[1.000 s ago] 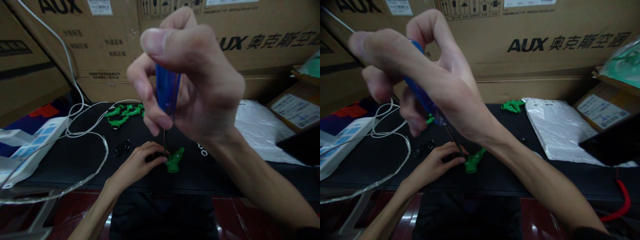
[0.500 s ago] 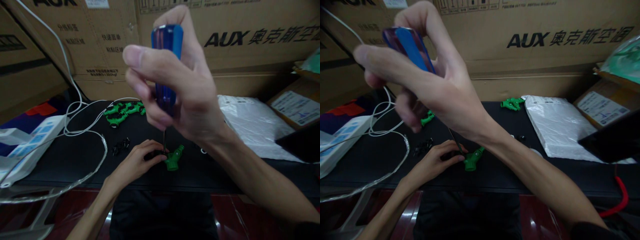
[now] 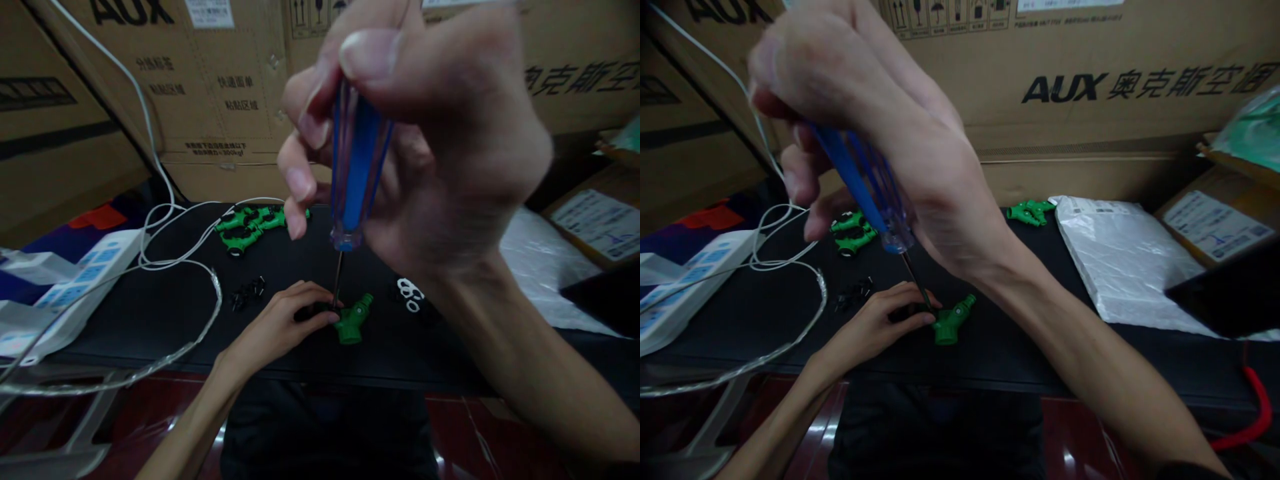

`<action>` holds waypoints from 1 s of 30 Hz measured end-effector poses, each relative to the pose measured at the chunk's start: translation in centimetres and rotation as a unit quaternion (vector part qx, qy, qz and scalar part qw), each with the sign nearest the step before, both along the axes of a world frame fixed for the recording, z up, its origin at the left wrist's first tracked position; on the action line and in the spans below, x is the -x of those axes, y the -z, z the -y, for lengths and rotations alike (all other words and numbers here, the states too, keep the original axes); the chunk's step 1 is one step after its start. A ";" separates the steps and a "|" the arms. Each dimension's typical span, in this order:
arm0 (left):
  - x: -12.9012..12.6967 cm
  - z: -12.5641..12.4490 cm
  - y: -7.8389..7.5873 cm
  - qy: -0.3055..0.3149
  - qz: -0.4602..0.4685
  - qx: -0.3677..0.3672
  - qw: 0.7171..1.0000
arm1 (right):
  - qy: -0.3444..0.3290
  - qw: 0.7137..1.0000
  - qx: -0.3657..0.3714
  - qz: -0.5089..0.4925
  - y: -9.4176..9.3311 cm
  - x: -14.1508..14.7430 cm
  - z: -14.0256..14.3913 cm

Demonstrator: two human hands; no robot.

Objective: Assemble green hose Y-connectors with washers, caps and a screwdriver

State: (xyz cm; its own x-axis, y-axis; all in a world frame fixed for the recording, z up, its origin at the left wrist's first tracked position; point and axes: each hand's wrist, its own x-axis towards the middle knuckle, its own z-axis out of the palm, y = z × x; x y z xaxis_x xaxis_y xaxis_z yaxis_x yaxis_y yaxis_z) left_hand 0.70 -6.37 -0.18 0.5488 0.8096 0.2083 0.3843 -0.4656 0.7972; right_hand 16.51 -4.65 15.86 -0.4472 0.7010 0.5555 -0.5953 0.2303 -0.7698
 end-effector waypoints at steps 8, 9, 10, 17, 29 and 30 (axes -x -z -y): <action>0.1 0.1 0.0 0.000 -0.002 0.005 1.000 | 0.063 0.995 -0.011 0.072 0.0 0.3 0.4; 0.1 0.0 0.0 0.000 -0.002 0.006 1.000 | 0.065 0.994 -0.020 0.085 0.0 0.1 0.3; 0.0 0.0 0.1 -0.001 -0.002 0.009 1.000 | 0.065 0.993 -0.029 0.096 0.0 -0.1 0.2; 0.1 -0.1 0.1 0.002 -0.001 0.015 1.000 | 0.106 0.989 0.034 0.092 -0.1 -0.4 0.2; 0.0 -0.1 0.2 0.002 0.006 0.023 1.000 | 0.176 0.981 0.001 0.081 1.0 -0.2 0.3; 0.1 -0.1 0.2 0.003 0.006 0.023 1.000 | 0.187 0.980 -0.007 0.069 1.1 -0.2 0.3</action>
State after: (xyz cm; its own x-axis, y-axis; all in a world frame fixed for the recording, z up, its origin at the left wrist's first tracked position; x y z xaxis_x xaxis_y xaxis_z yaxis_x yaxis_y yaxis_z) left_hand 0.64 -6.32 -0.35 0.5518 0.8147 0.1784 0.3713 -0.4316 0.8221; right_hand 16.71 -4.97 14.79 -0.2317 0.8226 0.5192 -0.3574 0.4244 -0.8320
